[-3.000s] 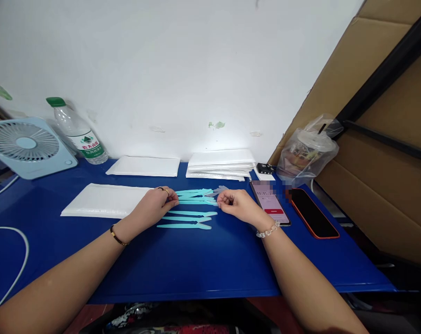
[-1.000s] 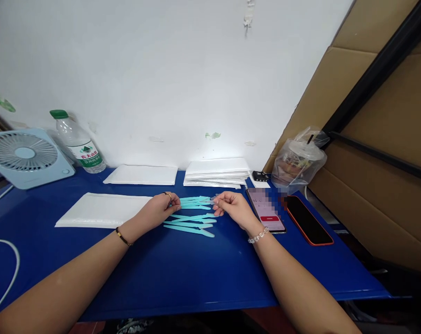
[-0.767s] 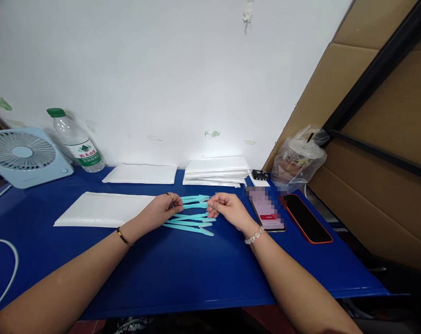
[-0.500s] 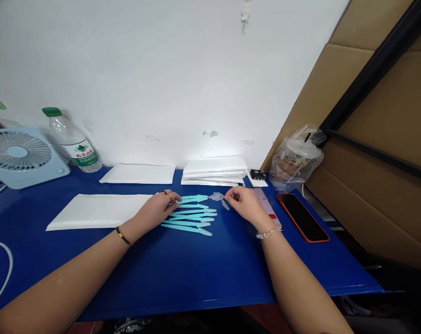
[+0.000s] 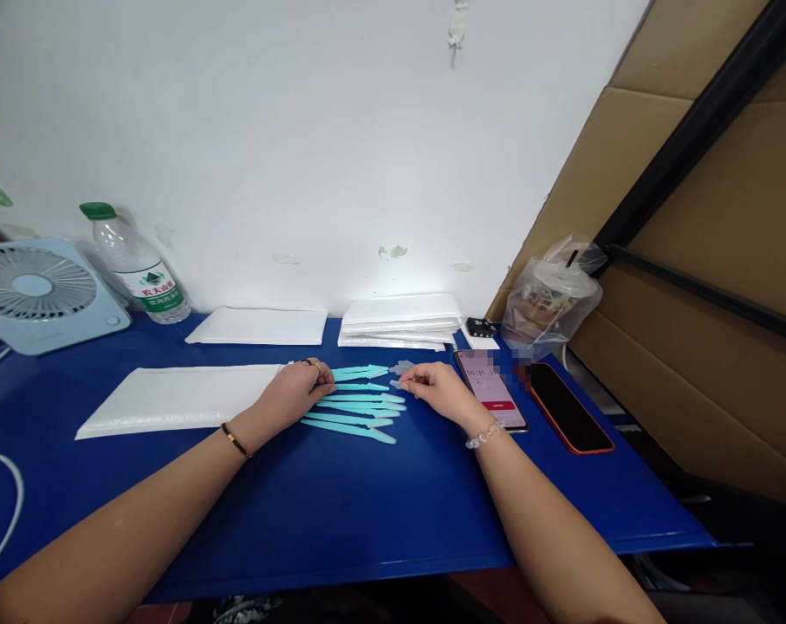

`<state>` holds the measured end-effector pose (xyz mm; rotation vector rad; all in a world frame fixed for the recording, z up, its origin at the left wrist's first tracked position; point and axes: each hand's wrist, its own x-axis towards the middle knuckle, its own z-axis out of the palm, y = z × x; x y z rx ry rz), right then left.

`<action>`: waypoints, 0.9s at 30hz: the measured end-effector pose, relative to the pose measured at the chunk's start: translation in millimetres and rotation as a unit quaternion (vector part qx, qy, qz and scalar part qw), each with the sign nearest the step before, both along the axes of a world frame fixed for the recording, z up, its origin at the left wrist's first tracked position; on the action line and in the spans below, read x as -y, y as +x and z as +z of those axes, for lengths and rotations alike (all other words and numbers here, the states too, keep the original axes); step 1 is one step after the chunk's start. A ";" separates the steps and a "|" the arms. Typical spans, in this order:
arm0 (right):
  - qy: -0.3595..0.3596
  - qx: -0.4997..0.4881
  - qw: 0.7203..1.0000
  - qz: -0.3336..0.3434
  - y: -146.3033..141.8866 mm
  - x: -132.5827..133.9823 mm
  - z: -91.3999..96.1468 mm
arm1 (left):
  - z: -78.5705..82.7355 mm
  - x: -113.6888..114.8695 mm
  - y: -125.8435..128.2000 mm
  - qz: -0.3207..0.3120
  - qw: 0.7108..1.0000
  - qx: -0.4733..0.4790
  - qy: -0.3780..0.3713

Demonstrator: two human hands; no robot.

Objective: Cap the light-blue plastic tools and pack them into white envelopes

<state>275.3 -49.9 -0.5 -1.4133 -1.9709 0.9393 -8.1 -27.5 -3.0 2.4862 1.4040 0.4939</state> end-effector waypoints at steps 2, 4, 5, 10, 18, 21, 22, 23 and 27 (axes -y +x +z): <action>0.004 -0.008 1.000 0.003 -1.5 -0.6 -0.4 | 0.5 0.3 0.1 -0.001 1.000 0.004 0.000; 0.016 -0.006 1.000 0.006 -3.1 -1.1 -0.9 | 1.1 0.4 0.3 -0.002 1.000 0.008 -0.001; 0.022 -0.003 1.000 0.010 -4.0 -1.2 -1.1 | 1.5 0.5 0.4 -0.003 1.000 0.010 -0.002; 0.054 0.008 0.998 0.017 -10.6 -0.7 -2.9 | 2.9 1.1 1.9 -0.003 1.000 0.013 -0.004; 0.054 -0.019 0.998 0.010 -10.0 0.1 -0.5 | 4.8 2.7 2.7 -0.006 1.000 0.003 0.020; 0.044 -0.027 0.999 -0.016 -1.8 -1.5 -0.4 | 5.0 1.4 0.3 0.008 1.000 0.006 0.011; 0.040 -0.028 0.999 -0.018 -0.1 -2.1 -0.7 | 5.0 1.0 -0.4 0.012 1.000 0.009 0.007; 0.037 -0.029 0.999 -0.015 0.7 -2.5 -1.1 | 5.0 0.7 -0.9 0.014 1.000 0.011 0.003; 0.038 -0.030 0.999 0.002 -5.4 -2.1 -2.9 | 5.9 1.8 0.6 0.010 1.000 0.025 -0.003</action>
